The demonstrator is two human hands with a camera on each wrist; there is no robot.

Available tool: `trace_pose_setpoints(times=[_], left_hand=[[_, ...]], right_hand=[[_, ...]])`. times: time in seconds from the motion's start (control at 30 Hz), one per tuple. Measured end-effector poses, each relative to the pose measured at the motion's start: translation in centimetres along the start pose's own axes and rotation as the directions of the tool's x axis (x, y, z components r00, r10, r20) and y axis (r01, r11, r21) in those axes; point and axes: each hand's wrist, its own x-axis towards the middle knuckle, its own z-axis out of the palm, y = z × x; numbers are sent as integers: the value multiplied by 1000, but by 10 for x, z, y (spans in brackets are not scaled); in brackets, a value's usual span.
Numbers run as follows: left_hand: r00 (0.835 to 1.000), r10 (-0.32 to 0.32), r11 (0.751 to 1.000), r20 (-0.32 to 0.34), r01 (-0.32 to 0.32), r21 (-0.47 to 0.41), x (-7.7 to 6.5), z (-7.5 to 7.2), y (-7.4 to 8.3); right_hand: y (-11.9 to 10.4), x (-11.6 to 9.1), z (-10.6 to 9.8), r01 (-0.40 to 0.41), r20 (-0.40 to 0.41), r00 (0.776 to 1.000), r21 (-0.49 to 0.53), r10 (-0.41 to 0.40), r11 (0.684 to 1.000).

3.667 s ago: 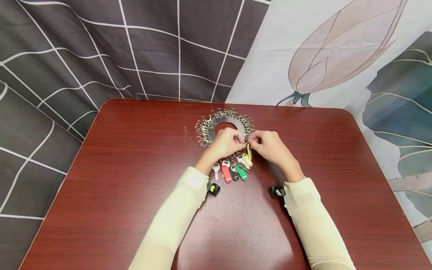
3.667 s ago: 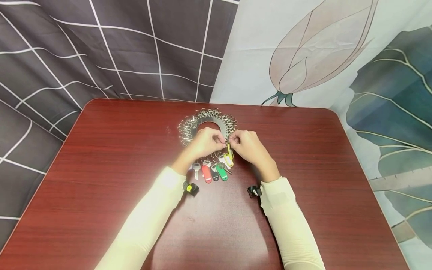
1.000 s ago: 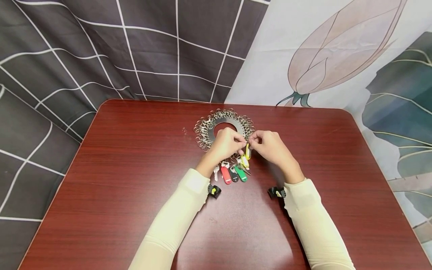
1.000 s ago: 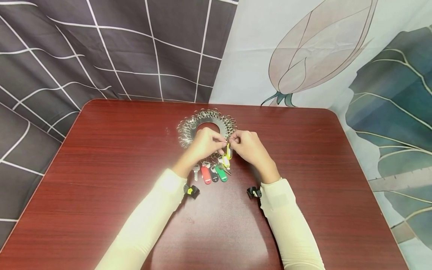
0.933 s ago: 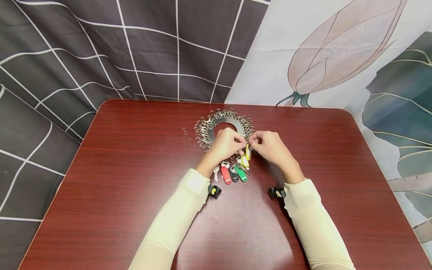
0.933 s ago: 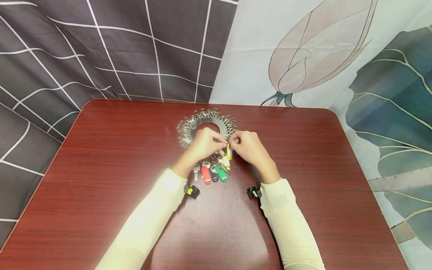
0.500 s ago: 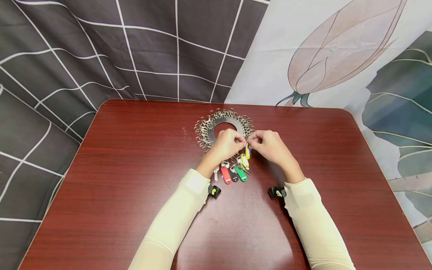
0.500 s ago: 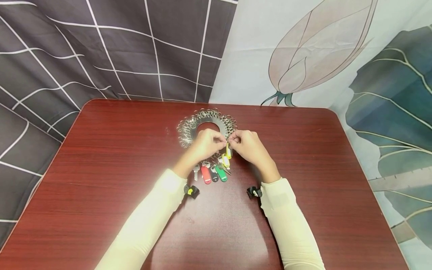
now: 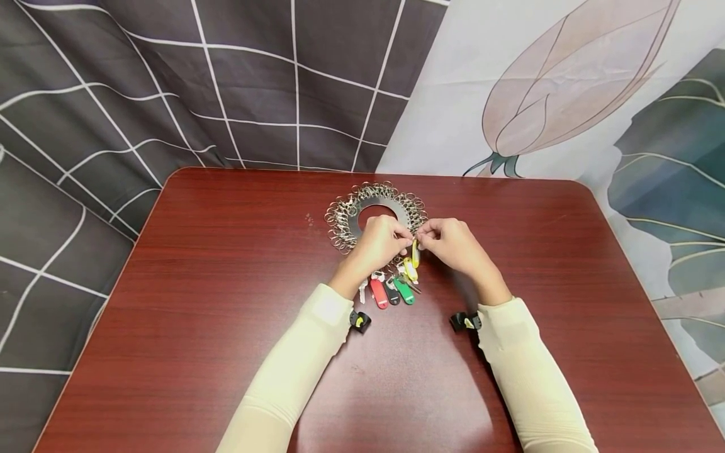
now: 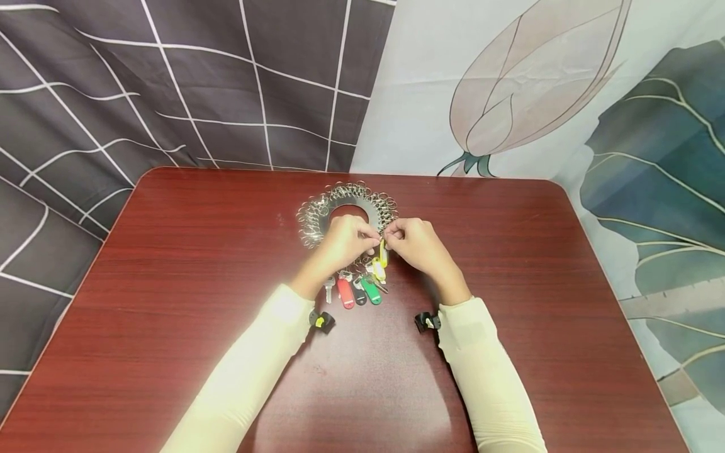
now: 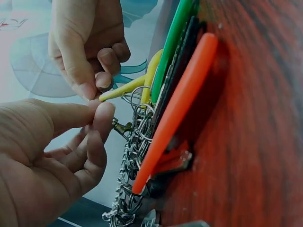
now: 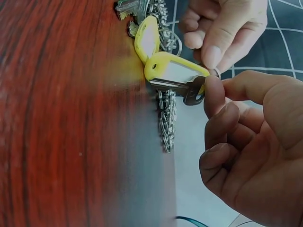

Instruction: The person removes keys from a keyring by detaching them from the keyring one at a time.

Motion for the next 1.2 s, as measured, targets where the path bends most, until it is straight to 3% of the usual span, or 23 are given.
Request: trace_pose_setpoints(times=[0.37, 0.77, 1.07, 1.2], left_hand=[[998, 69, 998, 0, -69, 4, 0, 2, -2], [1000, 8, 1000, 6, -8, -25, 0, -1, 2], [997, 65, 995, 31, -67, 75, 1, 1, 2], [999, 39, 999, 27, -39, 14, 1, 3, -1]], right_hand=[[1, 0, 0, -24, 27, 999, 87, 21, 996], [-2, 0, -2, -35, 15, 999, 84, 34, 996], [0, 2, -2, -37, 18, 999, 138, 35, 990], [1, 1, -2, -30, 33, 999, 173, 25, 984]])
